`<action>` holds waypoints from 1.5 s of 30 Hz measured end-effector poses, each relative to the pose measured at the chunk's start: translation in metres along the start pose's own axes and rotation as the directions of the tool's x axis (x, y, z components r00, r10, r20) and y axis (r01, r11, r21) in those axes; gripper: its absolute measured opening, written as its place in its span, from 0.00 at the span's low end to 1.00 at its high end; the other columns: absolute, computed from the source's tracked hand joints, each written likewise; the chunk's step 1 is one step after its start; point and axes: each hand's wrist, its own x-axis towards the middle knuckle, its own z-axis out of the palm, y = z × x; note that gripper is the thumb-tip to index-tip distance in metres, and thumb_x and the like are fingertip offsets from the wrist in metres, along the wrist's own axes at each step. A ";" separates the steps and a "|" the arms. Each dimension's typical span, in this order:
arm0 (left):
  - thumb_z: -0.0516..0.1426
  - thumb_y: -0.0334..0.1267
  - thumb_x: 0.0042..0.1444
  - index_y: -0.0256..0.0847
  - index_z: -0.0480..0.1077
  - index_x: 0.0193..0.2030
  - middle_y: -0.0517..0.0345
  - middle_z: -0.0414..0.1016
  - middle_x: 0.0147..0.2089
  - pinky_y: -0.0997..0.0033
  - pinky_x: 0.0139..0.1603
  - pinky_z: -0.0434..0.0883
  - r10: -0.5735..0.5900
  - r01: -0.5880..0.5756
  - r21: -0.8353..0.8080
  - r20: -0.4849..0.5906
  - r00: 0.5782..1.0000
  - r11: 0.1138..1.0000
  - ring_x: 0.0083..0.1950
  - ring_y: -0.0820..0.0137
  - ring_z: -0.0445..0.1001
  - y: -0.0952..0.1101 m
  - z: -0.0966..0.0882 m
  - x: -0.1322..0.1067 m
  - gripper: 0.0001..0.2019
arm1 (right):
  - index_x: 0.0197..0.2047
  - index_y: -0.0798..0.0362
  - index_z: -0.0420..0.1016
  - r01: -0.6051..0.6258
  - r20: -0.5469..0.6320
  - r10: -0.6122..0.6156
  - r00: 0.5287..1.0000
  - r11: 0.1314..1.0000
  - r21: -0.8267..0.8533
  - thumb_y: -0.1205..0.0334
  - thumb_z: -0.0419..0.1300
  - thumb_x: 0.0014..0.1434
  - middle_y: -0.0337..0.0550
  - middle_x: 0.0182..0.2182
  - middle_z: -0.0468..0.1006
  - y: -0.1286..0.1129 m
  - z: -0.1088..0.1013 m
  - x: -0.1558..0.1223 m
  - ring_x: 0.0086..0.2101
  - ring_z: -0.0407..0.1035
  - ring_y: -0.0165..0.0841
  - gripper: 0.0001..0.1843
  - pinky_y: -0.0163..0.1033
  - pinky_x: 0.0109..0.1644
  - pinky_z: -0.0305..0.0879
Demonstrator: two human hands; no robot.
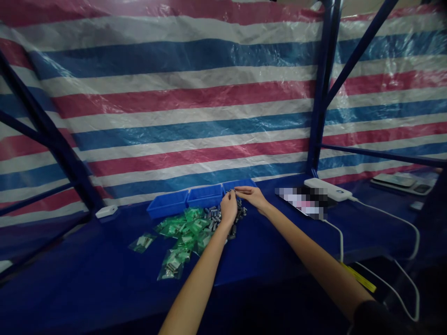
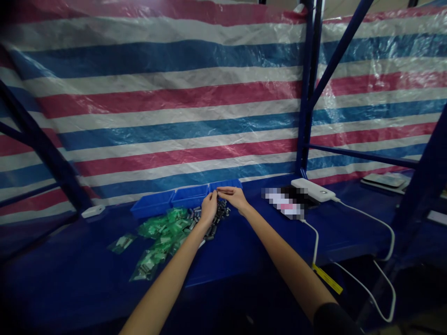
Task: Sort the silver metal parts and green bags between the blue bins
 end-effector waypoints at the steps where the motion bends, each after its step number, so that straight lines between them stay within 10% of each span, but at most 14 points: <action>1: 0.46 0.46 0.58 0.39 0.70 0.30 0.51 0.75 0.34 0.68 0.41 0.63 0.005 -0.005 0.012 -0.009 1.000 1.000 0.38 0.64 0.71 0.000 0.000 0.000 0.17 | 0.39 0.53 0.79 0.003 0.001 -0.003 1.000 1.000 -0.007 0.54 0.68 0.39 0.45 0.39 0.80 0.000 0.000 0.000 0.43 0.73 0.38 0.21 0.46 0.55 0.64; 24: 0.46 0.39 0.56 0.41 0.63 0.26 0.59 0.68 0.28 0.72 0.37 0.61 -0.064 0.059 -0.044 -0.124 0.990 0.997 0.34 0.69 0.67 0.006 -0.003 0.001 0.11 | 0.31 0.55 0.78 -0.145 -0.243 0.079 0.967 0.953 -0.266 0.56 0.61 0.49 0.44 0.27 0.80 0.012 -0.020 0.011 0.29 0.74 0.33 0.11 0.34 0.31 0.70; 30: 0.46 0.39 0.56 0.40 0.63 0.27 0.60 0.68 0.28 0.72 0.36 0.61 -0.066 0.057 -0.073 -0.124 0.990 0.996 0.33 0.70 0.66 0.004 -0.002 0.002 0.10 | 0.49 0.51 0.73 -0.023 -0.086 0.008 0.996 0.985 -0.169 0.57 0.61 0.49 0.45 0.42 0.78 0.002 -0.016 0.009 0.38 0.73 0.34 0.23 0.35 0.33 0.70; 36: 0.46 0.37 0.56 0.40 0.63 0.27 0.60 0.67 0.27 0.73 0.36 0.61 -0.066 0.057 -0.081 -0.118 0.991 0.995 0.33 0.71 0.66 0.003 -0.002 0.002 0.10 | 0.31 0.49 0.81 0.023 0.072 0.029 0.997 0.771 -0.636 0.53 0.66 0.40 0.41 0.32 0.81 0.002 -0.024 0.002 0.37 0.73 0.39 0.13 0.41 0.43 0.67; 45: 0.46 0.37 0.55 0.40 0.62 0.26 0.62 0.65 0.26 0.73 0.34 0.60 -0.056 0.047 -0.082 -0.106 0.993 0.995 0.30 0.72 0.64 0.003 0.001 0.000 0.10 | 0.39 0.50 0.80 0.030 0.243 0.250 0.937 0.636 -0.771 0.64 0.66 0.36 0.40 0.36 0.81 -0.003 -0.025 -0.005 0.38 0.74 0.35 0.21 0.33 0.41 0.67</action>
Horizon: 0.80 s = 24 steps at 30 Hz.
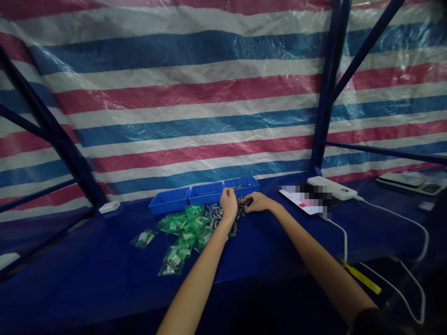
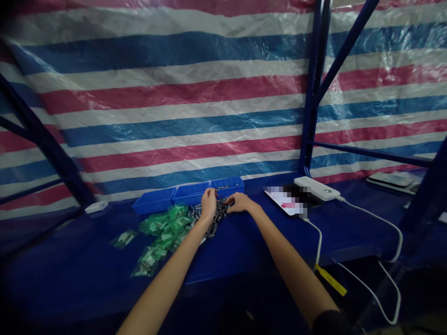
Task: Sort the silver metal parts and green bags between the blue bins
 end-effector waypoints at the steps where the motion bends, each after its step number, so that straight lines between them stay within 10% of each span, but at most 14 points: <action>1: 0.46 0.37 0.55 0.40 0.62 0.26 0.62 0.65 0.26 0.73 0.34 0.59 0.003 -0.003 0.004 0.003 1.000 1.000 0.31 0.72 0.64 0.000 0.000 0.000 0.10 | 0.39 0.51 0.80 0.006 -0.013 -0.006 1.000 1.000 -0.027 0.64 0.65 0.37 0.40 0.36 0.81 0.001 0.001 0.001 0.38 0.74 0.35 0.20 0.33 0.42 0.66; 11: 0.47 0.38 0.54 0.40 0.63 0.24 0.61 0.66 0.26 0.72 0.36 0.60 0.002 -0.002 -0.003 0.011 1.000 1.000 0.33 0.71 0.66 -0.002 0.003 0.002 0.10 | 0.31 0.55 0.81 0.021 -0.188 -0.033 0.982 0.998 -0.066 0.66 0.66 0.39 0.44 0.28 0.81 0.008 0.011 0.009 0.33 0.75 0.36 0.11 0.32 0.35 0.67; 24: 0.48 0.41 0.55 0.41 0.63 0.30 0.61 0.66 0.26 0.72 0.35 0.61 -0.011 0.010 0.040 0.026 1.000 0.999 0.32 0.70 0.66 -0.003 0.003 0.001 0.09 | 0.34 0.56 0.80 0.065 -0.339 0.180 0.924 0.798 0.600 0.60 0.68 0.40 0.42 0.23 0.79 -0.004 0.007 0.011 0.27 0.74 0.32 0.14 0.34 0.33 0.68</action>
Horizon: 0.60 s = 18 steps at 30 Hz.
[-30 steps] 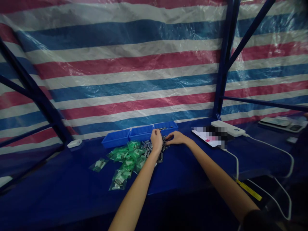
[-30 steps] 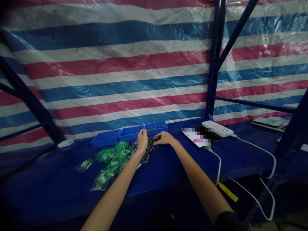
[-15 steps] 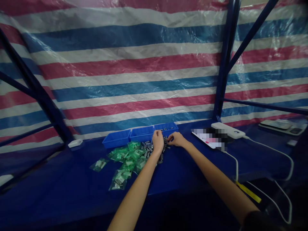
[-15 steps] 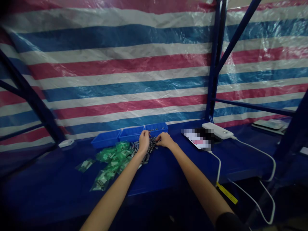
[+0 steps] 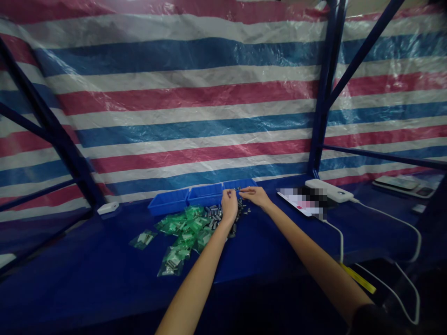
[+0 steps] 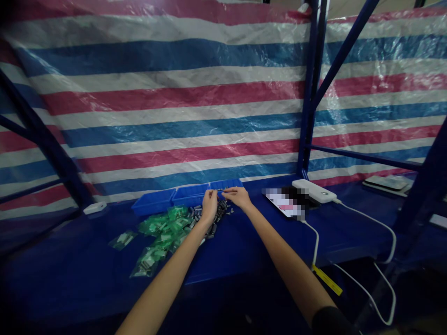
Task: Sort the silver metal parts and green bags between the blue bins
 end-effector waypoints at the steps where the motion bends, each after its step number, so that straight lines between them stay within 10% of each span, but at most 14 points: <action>1: 0.48 0.41 0.55 0.41 0.63 0.30 0.60 0.67 0.27 0.71 0.35 0.61 -0.001 0.001 0.006 0.006 1.000 1.000 0.32 0.70 0.67 0.001 0.000 0.000 0.09 | 0.35 0.57 0.79 -0.025 -0.007 0.026 1.000 0.998 0.063 0.60 0.68 0.41 0.43 0.24 0.79 -0.001 0.001 0.000 0.27 0.73 0.31 0.16 0.33 0.33 0.68; 18: 0.50 0.41 0.54 0.40 0.67 0.32 0.60 0.69 0.28 0.73 0.35 0.61 0.060 -0.059 -0.024 0.082 0.995 0.998 0.32 0.71 0.66 0.005 0.002 -0.004 0.09 | 0.31 0.55 0.79 -0.208 0.016 0.219 0.976 0.904 0.373 0.57 0.65 0.48 0.41 0.25 0.78 -0.009 0.003 -0.002 0.22 0.67 0.21 0.11 0.25 0.26 0.62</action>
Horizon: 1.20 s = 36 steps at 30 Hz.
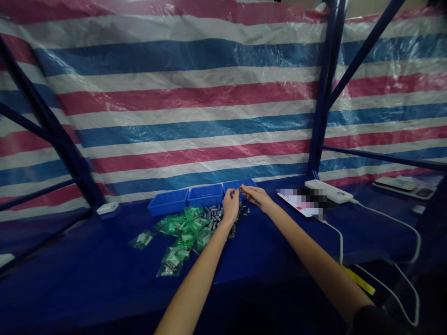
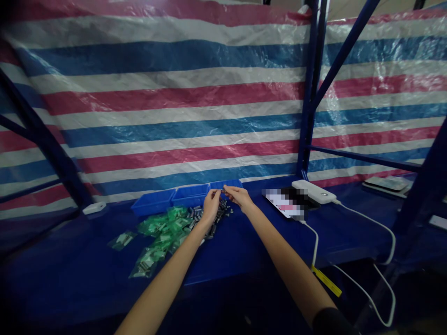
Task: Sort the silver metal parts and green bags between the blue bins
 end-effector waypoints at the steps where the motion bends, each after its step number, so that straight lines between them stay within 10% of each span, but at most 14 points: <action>1: 0.50 0.42 0.54 0.39 0.68 0.32 0.60 0.68 0.27 0.73 0.34 0.61 0.002 -0.002 -0.003 0.011 1.000 1.000 0.31 0.71 0.66 0.001 0.000 0.000 0.10 | 0.33 0.54 0.79 0.001 -0.010 -0.001 1.000 1.000 0.003 0.57 0.65 0.47 0.41 0.27 0.79 -0.001 0.000 -0.001 0.24 0.68 0.22 0.10 0.25 0.27 0.62; 9: 0.49 0.47 0.55 0.39 0.71 0.29 0.57 0.74 0.31 0.72 0.38 0.62 0.055 -0.057 0.013 0.094 0.994 0.998 0.35 0.69 0.69 0.000 0.001 -0.002 0.16 | 0.43 0.48 0.77 0.048 0.036 -0.045 0.998 0.995 -0.086 0.58 0.62 0.52 0.42 0.43 0.78 -0.005 0.001 -0.007 0.42 0.73 0.32 0.14 0.28 0.33 0.67; 36: 0.51 0.42 0.55 0.40 0.69 0.33 0.55 0.72 0.35 0.69 0.44 0.62 0.125 -0.118 0.084 -0.081 0.989 0.989 0.40 0.68 0.68 -0.007 -0.001 0.004 0.10 | 0.40 0.53 0.79 0.450 0.169 -0.417 0.893 0.841 -0.301 0.53 0.62 0.47 0.45 0.39 0.80 0.002 0.005 -0.001 0.41 0.73 0.38 0.18 0.39 0.40 0.72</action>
